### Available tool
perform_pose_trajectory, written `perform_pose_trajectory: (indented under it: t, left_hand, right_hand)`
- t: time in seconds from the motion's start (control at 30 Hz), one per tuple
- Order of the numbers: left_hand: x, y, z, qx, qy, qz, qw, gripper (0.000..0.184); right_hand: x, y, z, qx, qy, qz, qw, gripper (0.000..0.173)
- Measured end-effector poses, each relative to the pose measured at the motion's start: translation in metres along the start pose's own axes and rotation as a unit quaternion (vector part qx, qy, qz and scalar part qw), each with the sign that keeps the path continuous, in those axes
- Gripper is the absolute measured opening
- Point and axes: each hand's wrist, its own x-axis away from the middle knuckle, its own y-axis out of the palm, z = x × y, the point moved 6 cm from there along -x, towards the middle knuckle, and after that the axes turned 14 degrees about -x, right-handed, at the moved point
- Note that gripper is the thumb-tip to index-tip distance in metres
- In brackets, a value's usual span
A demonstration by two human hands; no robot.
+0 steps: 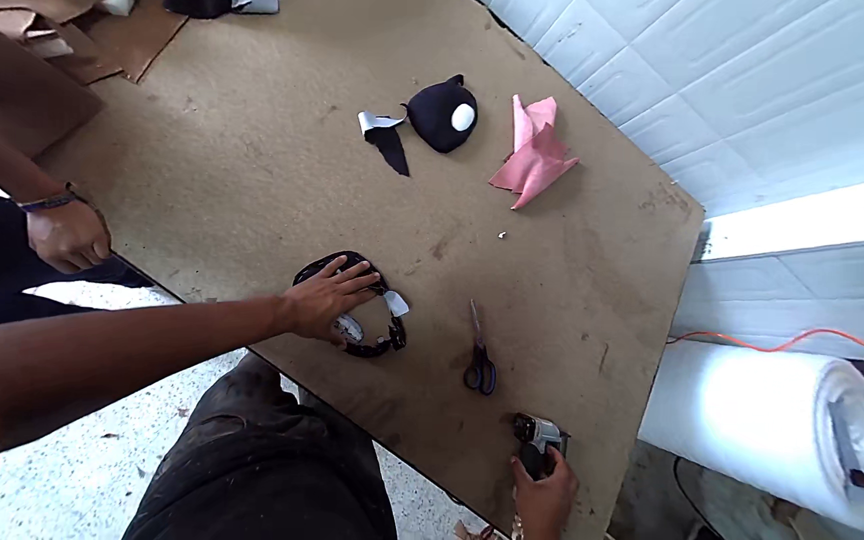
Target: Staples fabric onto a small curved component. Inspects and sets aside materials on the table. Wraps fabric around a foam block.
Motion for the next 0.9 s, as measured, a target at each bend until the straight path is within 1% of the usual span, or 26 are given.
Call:
perform_pose_trajectory:
  t: [0.03, 0.07, 0.1, 0.13, 0.17, 0.2, 0.23, 0.27, 0.33, 0.37, 0.43, 0.5, 0.6, 0.67, 0.77, 0.9]
  left_hand:
    - [0.0, 0.0, -0.003, -0.002, 0.008, 0.001, 1.0, 0.107]
    - [0.002, -0.001, -0.005, -0.007, 0.016, 0.004, 1.0, 0.107]
    - [0.004, -0.001, -0.007, -0.012, 0.023, 0.009, 1.0, 0.108]
    - [0.006, -0.001, -0.009, -0.017, 0.026, 0.013, 0.999, 0.108]
    - [0.006, -0.001, -0.012, -0.02, 0.027, 0.017, 0.999, 0.107]
    - [0.005, 0.0, -0.014, -0.019, 0.025, 0.021, 0.999, 0.107]
    - [0.005, 0.002, -0.014, -0.017, 0.021, 0.02, 0.999, 0.108]
    - [0.005, 0.005, -0.016, -0.014, 0.016, 0.02, 1.0, 0.108]
    - [0.006, 0.008, -0.018, -0.007, 0.01, 0.019, 1.0, 0.107]
    - [0.006, 0.009, -0.018, 0.0, 0.007, 0.016, 1.0, 0.106]
    - [0.007, 0.011, -0.019, 0.019, 0.005, 0.012, 1.0, 0.105]
    - [0.007, 0.012, -0.023, 0.031, 0.007, 0.019, 0.999, 0.104]
    - [0.01, 0.015, -0.026, 0.05, 0.01, 0.03, 0.998, 0.102]
    - [0.009, 0.016, -0.027, 0.059, 0.011, 0.041, 0.997, 0.103]
    - [0.01, 0.018, -0.028, 0.066, 0.016, 0.047, 0.997, 0.103]
    - [0.009, 0.021, -0.028, 0.073, 0.016, 0.045, 0.996, 0.104]
  right_hand:
    - [0.001, -0.005, -0.009, -0.017, 0.034, -0.015, 0.999, 0.084]
    - [0.006, -0.01, -0.023, -0.038, 0.076, -0.034, 0.996, 0.08]
    - [0.014, -0.015, -0.043, -0.055, 0.116, -0.05, 0.99, 0.069]
    - [0.023, -0.016, -0.067, -0.075, 0.144, -0.068, 0.984, 0.051]
    - [0.033, -0.014, -0.092, -0.124, 0.172, -0.105, 0.972, 0.037]
    - [0.047, -0.009, -0.119, -0.184, 0.192, -0.149, 0.952, 0.029]
    - [0.062, 0.0, -0.147, -0.227, 0.197, -0.195, 0.934, 0.027]
    - [0.076, 0.013, -0.178, -0.247, 0.179, -0.233, 0.924, 0.027]
    - [0.104, 0.047, -0.237, -0.209, 0.102, -0.284, 0.93, 0.025]
    - [0.115, 0.066, -0.261, -0.179, 0.061, -0.297, 0.936, 0.026]
    - [0.128, 0.104, -0.293, -0.139, -0.004, -0.306, 0.942, 0.026]
    - [0.13, 0.134, -0.308, -0.09, -0.038, -0.305, 0.947, 0.024]
    - [0.128, 0.158, -0.317, -0.033, -0.048, -0.314, 0.948, 0.034]
    - [0.124, 0.164, -0.319, -0.012, -0.063, -0.32, 0.945, 0.039]
    - [0.126, 0.17, -0.32, -0.003, -0.075, -0.317, 0.945, 0.037]
    - [0.133, 0.165, -0.321, 0.009, -0.066, -0.294, 0.954, 0.037]
